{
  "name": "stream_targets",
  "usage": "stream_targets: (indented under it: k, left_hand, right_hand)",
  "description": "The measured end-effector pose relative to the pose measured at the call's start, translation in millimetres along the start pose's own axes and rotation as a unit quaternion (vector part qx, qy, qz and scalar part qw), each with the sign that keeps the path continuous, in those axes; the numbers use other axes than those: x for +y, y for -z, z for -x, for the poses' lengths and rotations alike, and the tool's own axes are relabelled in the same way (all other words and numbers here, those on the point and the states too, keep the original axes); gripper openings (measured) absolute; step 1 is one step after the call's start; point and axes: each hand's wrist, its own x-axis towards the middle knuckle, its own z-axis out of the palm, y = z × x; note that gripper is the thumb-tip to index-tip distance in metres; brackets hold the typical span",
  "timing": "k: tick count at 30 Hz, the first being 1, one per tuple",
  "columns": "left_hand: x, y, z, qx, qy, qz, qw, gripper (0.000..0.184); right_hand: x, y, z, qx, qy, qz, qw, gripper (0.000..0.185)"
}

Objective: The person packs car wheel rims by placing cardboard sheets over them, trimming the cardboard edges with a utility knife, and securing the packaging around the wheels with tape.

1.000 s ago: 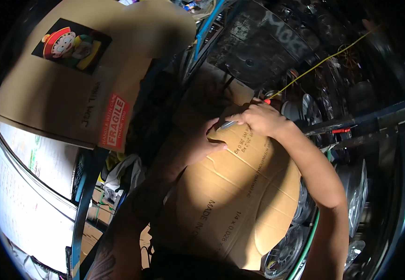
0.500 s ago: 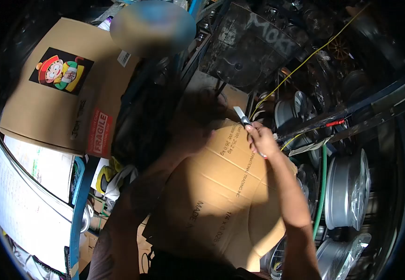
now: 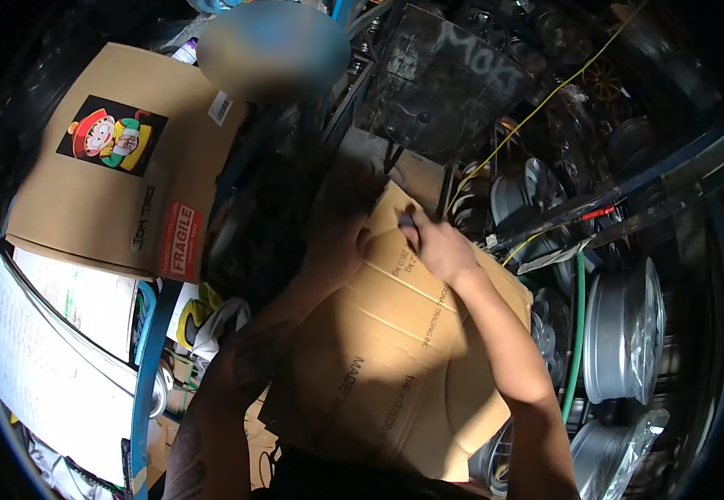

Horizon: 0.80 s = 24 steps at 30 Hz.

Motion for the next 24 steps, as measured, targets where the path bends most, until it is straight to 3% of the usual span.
stream_targets:
  k: [3, 6, 7, 8, 10, 11, 12, 13, 14, 15, 17, 18, 19, 22, 23, 24]
  left_hand:
    - [-4, -3, 0, 0.004, 0.015, 0.037, 0.999, 0.028]
    - [-7, -7, -1, 0.041, -0.018, 0.010, 0.999, 0.033]
    - [-4, -7, 1, 0.046, -0.025, 0.003, 0.999, 0.036]
    - [0, -5, 2, 0.052, -0.032, -0.005, 0.998, 0.038]
    - [16, 13, 3, 0.051, -0.012, 0.001, 0.999, 0.042]
    - [12, 2, 7, 0.106, -0.066, -0.065, 0.990, 0.046]
    - [12, 2, 8, 0.087, -0.081, -0.072, 0.990, 0.047]
    - [13, 1, 10, 0.067, -0.096, -0.079, 0.990, 0.049]
    - [9, -1, 2, -0.073, -0.061, -0.012, 0.995, 0.049]
    - [5, -2, -6, -0.206, -0.005, 0.044, 0.978, 0.049]
    - [-12, -23, -3, -0.161, -0.005, 0.156, 0.975, 0.041]
    - [-18, -40, -4, -0.105, -0.029, 0.092, 0.990, 0.038]
    - [3, -20, 6, -0.058, -0.064, 0.020, 0.996, 0.026]
    - [-6, -39, 22, -0.033, -0.113, 0.098, 0.988, 0.024]
    - [-9, -49, 23, -0.022, -0.130, 0.122, 0.984, 0.023]
    - [-13, -63, 25, -0.009, -0.146, 0.146, 0.978, 0.023]
  right_hand:
    - [13, -10, 28, 0.003, -0.028, 0.018, 0.999, 0.035]
    - [5, 16, 20, 0.107, -0.076, -0.051, 0.990, 0.036]
    - [5, 21, 9, 0.148, -0.041, -0.088, 0.984, 0.038]
    - [16, 12, -11, 0.126, -0.037, -0.111, 0.985, 0.038]
    - [23, -29, -34, 0.051, -0.065, -0.027, 0.996, 0.041]
    - [25, -35, -40, 0.040, -0.083, -0.006, 0.996, 0.044]
    - [32, -39, -52, 0.026, -0.085, 0.014, 0.996, 0.047]
    - [63, -56, -60, 0.041, -0.017, -0.052, 0.998, 0.053]
    - [58, -52, -46, 0.039, -0.074, -0.267, 0.960, 0.047]
    - [53, -48, -32, 0.064, -0.128, -0.466, 0.873, 0.041]
    - [111, -110, -35, 0.354, 0.040, -0.412, 0.839, 0.039]
    - [84, -95, 3, 0.273, -0.011, -0.496, 0.824, 0.042]
    - [68, -98, 27, 0.271, 0.026, -0.483, 0.832, 0.045]
    - [84, -109, 73, 0.262, 0.136, -0.336, 0.894, 0.052]
    - [87, -106, 86, 0.170, 0.107, -0.456, 0.867, 0.055]
    - [70, -97, 96, 0.236, 0.140, -0.367, 0.889, 0.056]
